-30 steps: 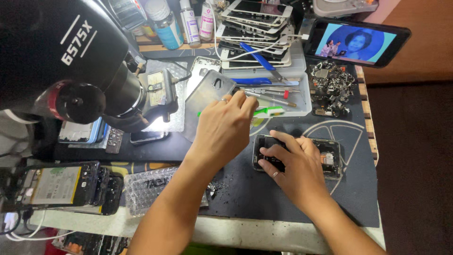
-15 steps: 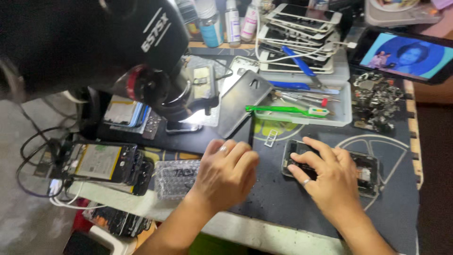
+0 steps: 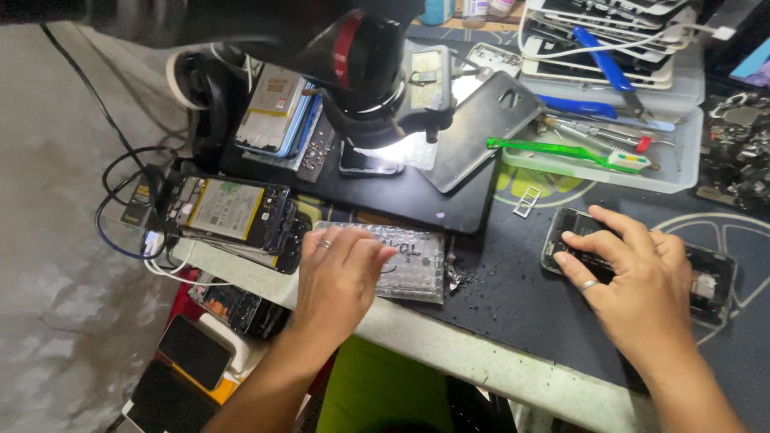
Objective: The person disassembles a smartphone, removes the battery, cleans internal components with a toothbrush, and reassembles the device using a screwdriver. The work is performed on a cluttered workbench with multiple phone parts and tools visible.
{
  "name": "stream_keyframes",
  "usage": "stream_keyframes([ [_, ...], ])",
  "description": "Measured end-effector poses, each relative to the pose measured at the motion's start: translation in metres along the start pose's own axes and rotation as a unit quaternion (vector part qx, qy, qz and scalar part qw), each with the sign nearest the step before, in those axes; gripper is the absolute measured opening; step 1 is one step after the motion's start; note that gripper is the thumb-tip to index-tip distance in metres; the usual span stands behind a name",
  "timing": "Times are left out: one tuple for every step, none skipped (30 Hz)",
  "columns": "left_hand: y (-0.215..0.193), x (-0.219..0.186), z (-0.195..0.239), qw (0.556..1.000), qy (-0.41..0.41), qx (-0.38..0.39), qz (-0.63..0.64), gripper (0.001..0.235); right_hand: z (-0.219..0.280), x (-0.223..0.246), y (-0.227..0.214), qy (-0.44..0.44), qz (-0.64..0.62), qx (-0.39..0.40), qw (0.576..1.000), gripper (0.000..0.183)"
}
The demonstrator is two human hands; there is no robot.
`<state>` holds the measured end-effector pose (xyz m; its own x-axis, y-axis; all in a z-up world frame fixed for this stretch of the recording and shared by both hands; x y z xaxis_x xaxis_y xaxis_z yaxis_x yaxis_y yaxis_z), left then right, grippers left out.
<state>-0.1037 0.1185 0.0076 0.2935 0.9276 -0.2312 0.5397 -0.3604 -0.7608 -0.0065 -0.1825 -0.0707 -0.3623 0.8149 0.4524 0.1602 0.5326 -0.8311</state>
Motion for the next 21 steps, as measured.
stream_keyframes([
  [-0.004, 0.002, 0.000, 1.000, 0.001, -0.018, 0.015, 0.013, 0.000, 0.000, 0.001, 0.000, -0.002, 0.001, 1.000, 0.030],
  [-0.007, 0.006, 0.001, 0.999, -0.014, -0.023, 0.023, 0.015, 0.000, 0.000, 0.001, 0.001, -0.002, 0.002, 1.000, 0.030],
  [-0.012, 0.011, 0.003, 0.999, -0.029, -0.028, 0.031, 0.020, 0.000, -0.001, 0.001, 0.002, -0.002, 0.002, 1.000, 0.031],
  [-0.016, 0.015, 0.006, 0.998, -0.044, -0.031, 0.040, 0.027, 0.000, -0.001, 0.000, 0.000, 0.000, 0.003, 1.000, 0.031],
  [-0.018, 0.016, 0.010, 0.998, -0.040, -0.028, 0.043, 0.028, 0.001, -0.001, 0.000, -0.002, 0.002, 0.003, 1.000, 0.031],
  [-0.020, 0.018, 0.012, 0.998, -0.034, -0.025, 0.044, 0.030, 0.000, 0.000, 0.001, -0.004, 0.002, 0.002, 1.000, 0.031],
  [-0.022, 0.019, 0.015, 0.998, -0.029, -0.021, 0.045, 0.031, 0.000, 0.000, 0.001, -0.004, 0.002, 0.003, 1.000, 0.031],
  [-0.020, 0.020, 0.017, 0.999, -0.033, -0.003, 0.042, 0.033, 0.000, 0.001, 0.001, -0.001, 0.002, 0.004, 1.000, 0.031],
  [-0.018, 0.019, 0.018, 0.998, -0.038, 0.016, 0.040, 0.034, 0.000, 0.000, 0.002, 0.002, 0.002, 0.004, 1.000, 0.031],
  [-0.014, 0.018, 0.019, 0.998, -0.042, 0.036, 0.041, 0.036, 0.001, 0.000, 0.001, 0.005, 0.002, 0.006, 1.000, 0.031],
  [-0.010, 0.015, 0.019, 0.998, -0.040, 0.034, 0.039, 0.028, 0.001, 0.000, 0.002, 0.007, 0.002, 0.008, 1.000, 0.031],
  [-0.004, 0.010, 0.018, 0.998, -0.038, 0.031, 0.036, 0.020, 0.001, 0.000, 0.002, 0.008, 0.002, 0.008, 1.000, 0.031],
  [0.001, 0.005, 0.016, 0.998, -0.035, 0.027, 0.033, 0.016, 0.000, 0.000, 0.001, 0.006, -0.002, 0.006, 1.000, 0.031],
  [0.006, -0.001, 0.016, 0.998, -0.034, 0.028, 0.041, 0.016, 0.000, 0.000, 0.000, 0.002, -0.007, 0.005, 1.000, 0.031],
  [0.011, -0.008, 0.016, 0.998, -0.033, 0.030, 0.050, 0.016, 0.000, 0.001, 0.000, -0.003, -0.012, 0.004, 1.000, 0.030],
  [0.016, -0.015, 0.016, 0.997, -0.034, 0.030, 0.057, 0.016, -0.001, 0.002, -0.001, -0.002, -0.013, 0.005, 1.000, 0.030],
  [0.020, -0.023, 0.016, 0.998, -0.020, 0.037, 0.044, 0.018, -0.001, 0.003, -0.001, 0.000, -0.015, 0.006, 1.000, 0.031],
  [0.025, -0.030, 0.017, 0.998, -0.005, 0.044, 0.033, 0.021, -0.001, 0.002, -0.001, 0.002, -0.015, 0.005, 1.000, 0.031],
  [0.030, -0.035, 0.017, 0.998, 0.010, 0.051, 0.021, 0.025, -0.001, 0.002, -0.001, 0.000, -0.017, 0.005, 1.000, 0.030],
  [0.035, -0.038, 0.017, 0.998, 0.016, 0.064, 0.009, 0.028, -0.001, 0.001, 0.000, 0.000, -0.019, 0.005, 1.000, 0.030],
  [0.040, -0.041, 0.018, 0.997, 0.021, 0.076, -0.003, 0.032, 0.000, 0.000, -0.001, -0.001, -0.020, 0.006, 1.000, 0.030],
])
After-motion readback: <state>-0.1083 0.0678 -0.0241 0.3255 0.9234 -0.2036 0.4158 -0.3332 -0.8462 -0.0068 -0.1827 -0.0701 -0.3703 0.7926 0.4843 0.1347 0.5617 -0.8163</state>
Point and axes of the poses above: each hand's wrist, its own z-axis away from the middle knuckle, its own y-axis out of the palm, x = y × z, the point moved 5 cm from there along -z, towards the middle knuckle, and after that the axes turned 3 degrees about -x, right-handed, at the moved point
